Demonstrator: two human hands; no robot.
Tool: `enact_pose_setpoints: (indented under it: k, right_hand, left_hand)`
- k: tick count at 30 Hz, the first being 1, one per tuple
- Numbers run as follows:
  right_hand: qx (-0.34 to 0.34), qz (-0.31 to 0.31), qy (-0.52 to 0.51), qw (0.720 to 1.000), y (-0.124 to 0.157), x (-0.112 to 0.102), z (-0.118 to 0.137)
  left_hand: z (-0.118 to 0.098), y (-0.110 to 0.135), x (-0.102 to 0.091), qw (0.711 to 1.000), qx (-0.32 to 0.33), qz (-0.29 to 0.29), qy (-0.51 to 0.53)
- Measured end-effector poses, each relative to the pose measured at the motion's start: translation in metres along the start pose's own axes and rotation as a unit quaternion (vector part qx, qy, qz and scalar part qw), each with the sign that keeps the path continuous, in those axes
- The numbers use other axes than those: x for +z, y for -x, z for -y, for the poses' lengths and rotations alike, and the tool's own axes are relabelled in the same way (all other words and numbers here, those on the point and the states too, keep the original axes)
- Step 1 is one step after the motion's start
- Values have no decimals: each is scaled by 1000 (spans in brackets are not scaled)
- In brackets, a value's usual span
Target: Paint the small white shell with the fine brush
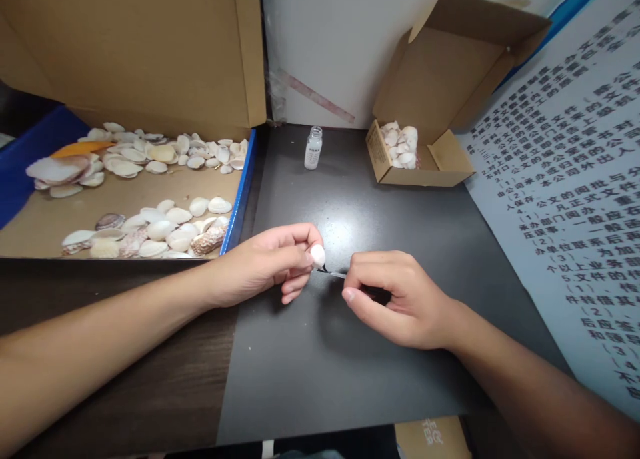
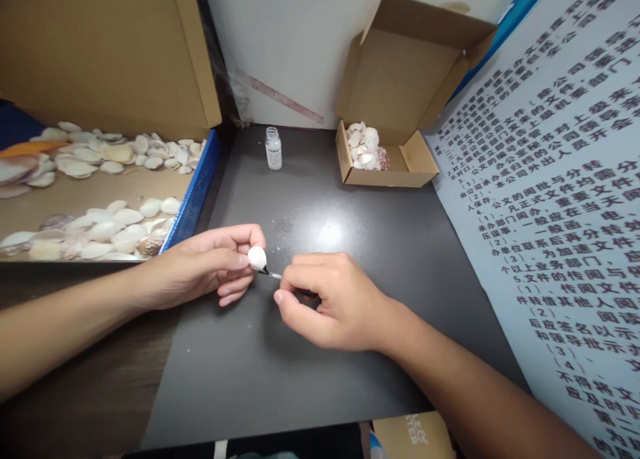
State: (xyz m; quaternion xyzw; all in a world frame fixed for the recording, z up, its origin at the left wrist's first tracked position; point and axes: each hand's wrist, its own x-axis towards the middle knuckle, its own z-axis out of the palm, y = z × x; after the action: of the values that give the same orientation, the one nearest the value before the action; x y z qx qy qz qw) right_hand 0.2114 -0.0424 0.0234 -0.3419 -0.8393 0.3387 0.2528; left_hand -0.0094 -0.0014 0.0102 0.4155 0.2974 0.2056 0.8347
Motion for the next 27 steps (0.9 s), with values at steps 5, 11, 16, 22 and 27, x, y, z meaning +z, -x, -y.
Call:
enact_pose_setpoints:
  k: [5,11,16,22,27]
  right_hand:
    - [3,12,8,1000,1,0,0]
    - [4,17,8,1000,0,0,-1]
    - [-6,11,10,1000,0,-1,0]
    - [-16,7,6,1000,0,-1,1]
    - [-30,-8,1,1000,1,-1,1]
  left_hand:
    - [1,0,-1,1000,0,7,-2]
    - [0,0,0,1000,-1,-3,-2]
    - [0,0,0,1000,1,1,-7]
    - [-1,0,0,1000,0,-1,-13]
    - [0,0,0,1000,3,-2,-20]
